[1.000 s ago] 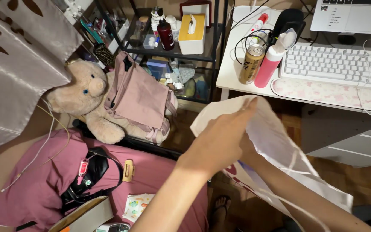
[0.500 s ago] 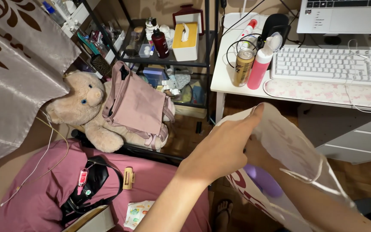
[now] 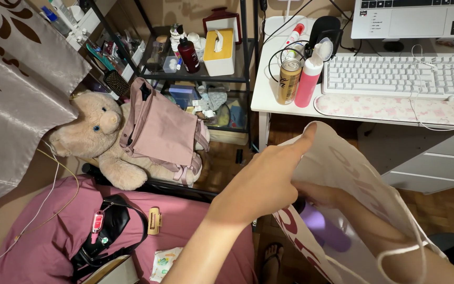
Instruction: The person picks up a lint roller from the bed, carries it to a small table, attaches the roller into the handle, peels the cover from the adhesive sheet, and tears off a strip. They then return to the bed and place items from the bed into a tote bag.
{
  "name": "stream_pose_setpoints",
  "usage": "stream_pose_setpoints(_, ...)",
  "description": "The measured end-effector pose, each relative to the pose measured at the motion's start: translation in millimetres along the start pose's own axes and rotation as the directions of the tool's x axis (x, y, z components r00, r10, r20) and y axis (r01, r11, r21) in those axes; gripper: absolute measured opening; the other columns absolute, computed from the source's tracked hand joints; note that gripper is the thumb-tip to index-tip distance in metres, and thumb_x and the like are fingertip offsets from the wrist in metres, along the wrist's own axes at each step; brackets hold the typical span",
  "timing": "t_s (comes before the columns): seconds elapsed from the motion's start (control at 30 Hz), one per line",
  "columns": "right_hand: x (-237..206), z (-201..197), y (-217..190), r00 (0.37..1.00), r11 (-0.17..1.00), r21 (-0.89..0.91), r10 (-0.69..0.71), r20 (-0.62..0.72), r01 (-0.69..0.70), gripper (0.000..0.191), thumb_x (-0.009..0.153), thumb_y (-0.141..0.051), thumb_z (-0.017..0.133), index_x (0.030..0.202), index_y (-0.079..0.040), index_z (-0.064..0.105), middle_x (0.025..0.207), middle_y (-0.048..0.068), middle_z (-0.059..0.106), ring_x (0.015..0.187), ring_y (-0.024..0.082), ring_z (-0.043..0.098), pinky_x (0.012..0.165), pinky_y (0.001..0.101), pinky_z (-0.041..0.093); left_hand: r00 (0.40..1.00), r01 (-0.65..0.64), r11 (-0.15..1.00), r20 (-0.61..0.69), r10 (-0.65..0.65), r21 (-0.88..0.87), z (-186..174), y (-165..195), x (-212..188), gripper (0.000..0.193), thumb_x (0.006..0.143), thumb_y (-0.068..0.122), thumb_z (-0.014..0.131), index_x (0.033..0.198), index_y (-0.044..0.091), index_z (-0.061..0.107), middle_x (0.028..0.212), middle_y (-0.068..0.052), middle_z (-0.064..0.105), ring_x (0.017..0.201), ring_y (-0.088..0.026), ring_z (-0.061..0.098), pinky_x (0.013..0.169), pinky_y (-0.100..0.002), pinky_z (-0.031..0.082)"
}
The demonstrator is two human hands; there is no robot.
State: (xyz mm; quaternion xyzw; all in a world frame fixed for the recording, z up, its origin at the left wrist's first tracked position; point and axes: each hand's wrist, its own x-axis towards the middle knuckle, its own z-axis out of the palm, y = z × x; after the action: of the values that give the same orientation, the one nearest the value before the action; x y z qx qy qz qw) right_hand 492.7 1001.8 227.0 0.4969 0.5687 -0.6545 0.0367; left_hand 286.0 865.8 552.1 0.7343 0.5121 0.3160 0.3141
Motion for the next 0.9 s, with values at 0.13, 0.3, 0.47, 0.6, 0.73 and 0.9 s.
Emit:
stream_pose_setpoints(0.13, 13, 10, 14, 0.978, 0.997, -0.057, 0.035, -0.206, -0.047, 0.059, 0.094, -0.053, 0.057, 0.129, -0.006, 0.06, 0.086, 0.012, 0.062, 0.059, 0.023, 0.049, 0.053, 0.0385, 0.039, 1.0, 0.024, 0.999, 0.01, -0.024, 0.044, 2, -1, -2, 0.099, 0.064, -0.013, 0.055, 0.158, 0.005, 0.031, 0.122, -0.029, 0.062, 0.11, -0.044, 0.062, 0.088, -0.044, 0.05)
stream_pose_setpoints(0.3, 18, 28, 13, 0.729, 0.888, -0.449, -0.369, -0.576, 0.094, 0.081, 0.075, -0.037, 0.089, 0.126, 0.011, 0.047, 0.114, 0.028, 0.065, 0.1, 0.037, 0.067, 0.081, 0.045, 0.054, 0.999, -0.037, 0.999, 0.0, 0.037, 0.018, 1, 4, -5, 0.097, 0.063, -0.016, 0.053, 0.157, 0.002, 0.033, 0.134, -0.028, 0.058, 0.118, -0.044, 0.058, 0.09, -0.043, 0.052)
stream_pose_setpoints(0.47, -13, 44, -8, 0.869, 0.874, -0.485, -0.225, -0.44, -0.019, 0.043, 0.079, -0.03, 0.076, 0.117, -0.012, 0.071, 0.116, 0.013, 0.077, 0.107, 0.03, 0.072, 0.093, 0.0386, 0.053, 0.994, 0.095, 0.993, 0.055, -0.099, 0.063, -4, 12, -7, 0.098, 0.064, -0.015, 0.054, 0.157, 0.005, 0.031, 0.125, -0.027, 0.061, 0.109, -0.043, 0.061, 0.083, -0.045, 0.05)
stream_pose_setpoints(0.6, -39, 47, -32, 0.788, 0.86, -0.478, -0.416, -0.453, 0.179, 0.032, 0.079, -0.023, 0.078, 0.105, -0.009, 0.068, 0.104, 0.013, 0.065, 0.095, 0.027, 0.065, 0.086, 0.0369, 0.053, 0.994, 0.104, 0.994, 0.04, -0.106, 0.04, -7, 9, -8, 0.097, 0.063, -0.013, 0.057, 0.155, 0.004, 0.03, 0.12, -0.026, 0.063, 0.101, -0.043, 0.063, 0.078, -0.046, 0.051)
stream_pose_setpoints(0.73, -64, 37, -48, 0.7, 0.805, -0.232, -0.59, -0.402, 0.546, 0.027, 0.077, -0.012, 0.067, 0.103, -0.006, 0.059, 0.094, 0.009, 0.063, 0.085, 0.02, 0.062, 0.079, 0.0347, 0.052, 0.998, 0.06, 0.987, -0.02, -0.058, 0.152, -8, 2, -7, 0.097, 0.063, -0.013, 0.055, 0.156, 0.003, 0.033, 0.104, -0.03, 0.066, 0.103, -0.046, 0.063, 0.083, -0.049, 0.05)
stream_pose_setpoints(0.9, -83, 31, -42, 0.927, 0.861, -0.408, -0.366, -0.08, 0.304, 0.031, 0.08, -0.023, 0.059, 0.105, -0.013, 0.075, 0.093, 0.01, 0.078, 0.083, 0.02, 0.068, 0.081, 0.0348, 0.054, 0.995, 0.049, 0.986, -0.093, -0.034, 0.157, -11, 1, -8, 0.092, 0.064, -0.015, 0.053, 0.153, 0.001, 0.038, 0.101, -0.031, 0.067, 0.099, -0.046, 0.065, 0.082, -0.051, 0.05)
